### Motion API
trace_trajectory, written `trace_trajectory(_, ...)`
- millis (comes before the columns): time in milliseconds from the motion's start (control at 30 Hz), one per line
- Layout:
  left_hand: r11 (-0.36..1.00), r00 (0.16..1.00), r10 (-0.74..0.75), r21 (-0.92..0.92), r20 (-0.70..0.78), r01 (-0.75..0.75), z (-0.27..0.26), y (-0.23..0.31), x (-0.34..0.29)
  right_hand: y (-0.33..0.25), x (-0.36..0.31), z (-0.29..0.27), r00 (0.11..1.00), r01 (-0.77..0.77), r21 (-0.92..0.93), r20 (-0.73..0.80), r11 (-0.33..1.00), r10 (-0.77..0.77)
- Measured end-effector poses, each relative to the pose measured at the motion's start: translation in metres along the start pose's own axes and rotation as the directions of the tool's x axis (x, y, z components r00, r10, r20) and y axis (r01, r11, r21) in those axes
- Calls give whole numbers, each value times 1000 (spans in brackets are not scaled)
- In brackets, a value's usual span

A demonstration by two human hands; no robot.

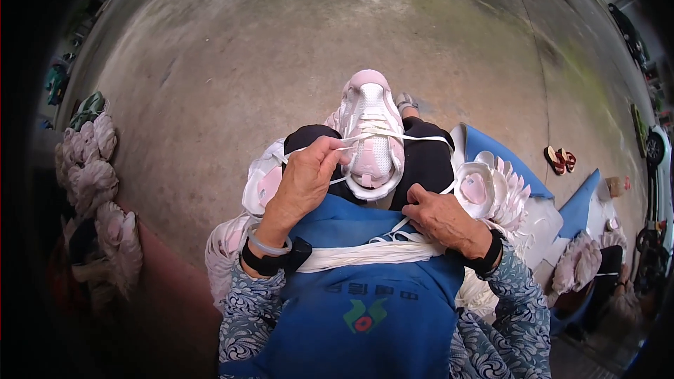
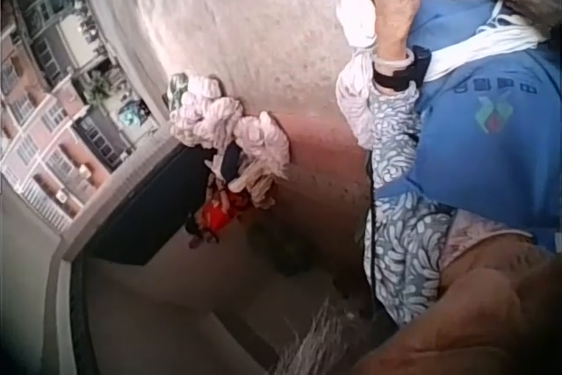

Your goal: The recorder is lacing a pair of white and pink athletic shoes.

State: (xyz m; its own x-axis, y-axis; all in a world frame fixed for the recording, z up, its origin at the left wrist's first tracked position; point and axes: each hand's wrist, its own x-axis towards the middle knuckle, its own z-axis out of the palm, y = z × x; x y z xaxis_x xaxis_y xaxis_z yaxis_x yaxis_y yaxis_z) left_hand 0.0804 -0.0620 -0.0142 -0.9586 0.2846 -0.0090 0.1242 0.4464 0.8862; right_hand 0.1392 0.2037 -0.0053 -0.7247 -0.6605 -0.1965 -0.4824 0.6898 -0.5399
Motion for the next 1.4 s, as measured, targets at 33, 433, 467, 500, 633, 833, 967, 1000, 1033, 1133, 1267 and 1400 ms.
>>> trace_trajectory(33,999,999,-41,27,-16,42,1,5,-2,4,0,5,999,26,-54,21,998,-25)
trace_trajectory(433,774,975,185,630,-120,-69,10,-8,14,12,26,-14,915,-224,-65,-358,972,187)
trace_trajectory(467,775,975,182,628,-124,-64,11,-7,17,13,28,-13,917,-222,-67,-354,973,184)
trace_trajectory(500,780,971,198,621,-134,-73,12,-7,20,14,30,-11,906,-188,-28,-390,982,163)
trace_trajectory(633,742,951,294,651,-101,-160,10,-15,26,12,41,-10,896,-71,150,-426,986,129)
trace_trajectory(833,782,980,187,614,-74,-103,9,-14,34,20,54,-15,890,-142,143,-415,980,189)
trace_trajectory(967,878,992,100,477,-83,-49,12,-28,36,25,58,-16,900,-204,67,-379,977,214)
trace_trajectory(1000,887,996,61,461,-62,-26,11,-26,37,27,57,-16,907,-215,43,-361,976,216)
trace_trajectory(1033,895,999,23,446,-40,-3,10,-25,38,29,57,-16,913,-226,20,-344,974,219)
trace_trajectory(1133,907,1000,5,420,-11,0,4,-28,37,35,53,-15,912,-170,39,-373,985,172)
trace_trajectory(1267,885,997,-72,461,4,63,3,-28,39,37,49,-13,859,-216,54,-465,975,216)
trace_trajectory(1400,909,997,-77,413,27,59,1,-31,41,36,47,-13,881,-150,24,-450,988,145)
